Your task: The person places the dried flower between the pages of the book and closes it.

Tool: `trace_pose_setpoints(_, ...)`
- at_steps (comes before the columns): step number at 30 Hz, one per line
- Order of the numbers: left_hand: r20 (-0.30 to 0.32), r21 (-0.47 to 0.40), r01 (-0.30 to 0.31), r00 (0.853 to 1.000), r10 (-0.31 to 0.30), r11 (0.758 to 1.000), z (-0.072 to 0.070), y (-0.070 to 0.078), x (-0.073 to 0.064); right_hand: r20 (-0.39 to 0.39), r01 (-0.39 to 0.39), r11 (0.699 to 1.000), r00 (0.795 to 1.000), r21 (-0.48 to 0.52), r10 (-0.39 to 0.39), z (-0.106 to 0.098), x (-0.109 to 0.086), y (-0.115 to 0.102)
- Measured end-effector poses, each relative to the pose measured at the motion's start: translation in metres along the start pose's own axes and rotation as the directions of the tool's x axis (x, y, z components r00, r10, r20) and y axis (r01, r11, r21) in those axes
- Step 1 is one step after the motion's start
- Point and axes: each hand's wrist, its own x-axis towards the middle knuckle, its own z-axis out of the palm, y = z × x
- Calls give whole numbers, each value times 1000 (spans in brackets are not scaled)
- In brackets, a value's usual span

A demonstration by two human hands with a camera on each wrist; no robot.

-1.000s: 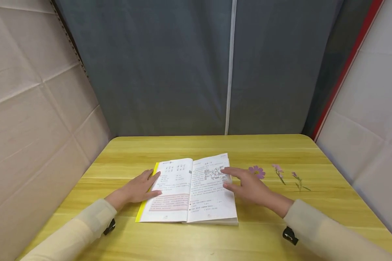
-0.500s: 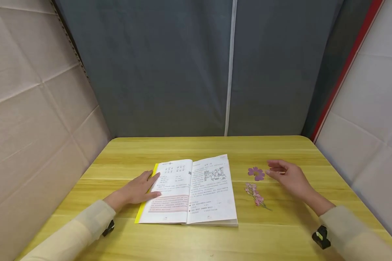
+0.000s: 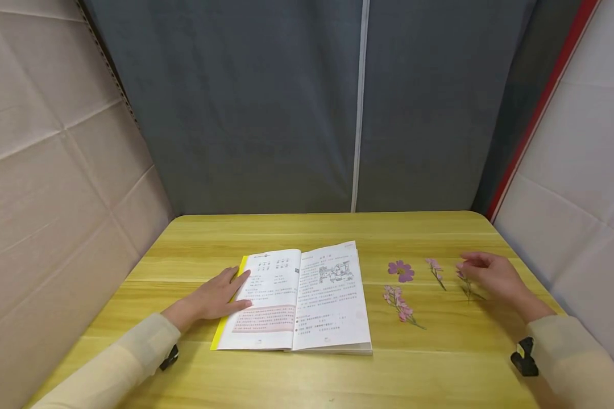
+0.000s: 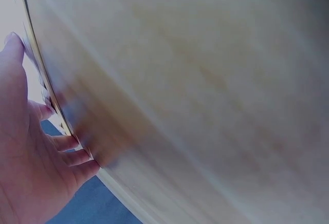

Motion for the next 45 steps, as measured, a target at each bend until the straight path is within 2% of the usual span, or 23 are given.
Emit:
trace_pose_setpoints(5,7,11,2,1000,-2,1000,1,-1,1,18,-25,998,999,-62,26,-3,3,15)
trace_pose_setpoints(13,2,2,-9,1000,9,1000,0,0,1,36,-45,995,998,-91,48,-4,5,28)
trace_pose_setpoints(23,8,15,4,1000,-4,1000,0,-1,2,110,-33,996,993,-87,43,-3,7,38)
trace_pose_setpoints(36,19,34,7,1000,-7,999,2,-1,2,69,-31,994,997,-104,38,3,7,42)
trace_pose_setpoints(45,17,24,6,1000,-6,1000,2,-1,1,38,-22,985,999,-169,29,4,6,42)
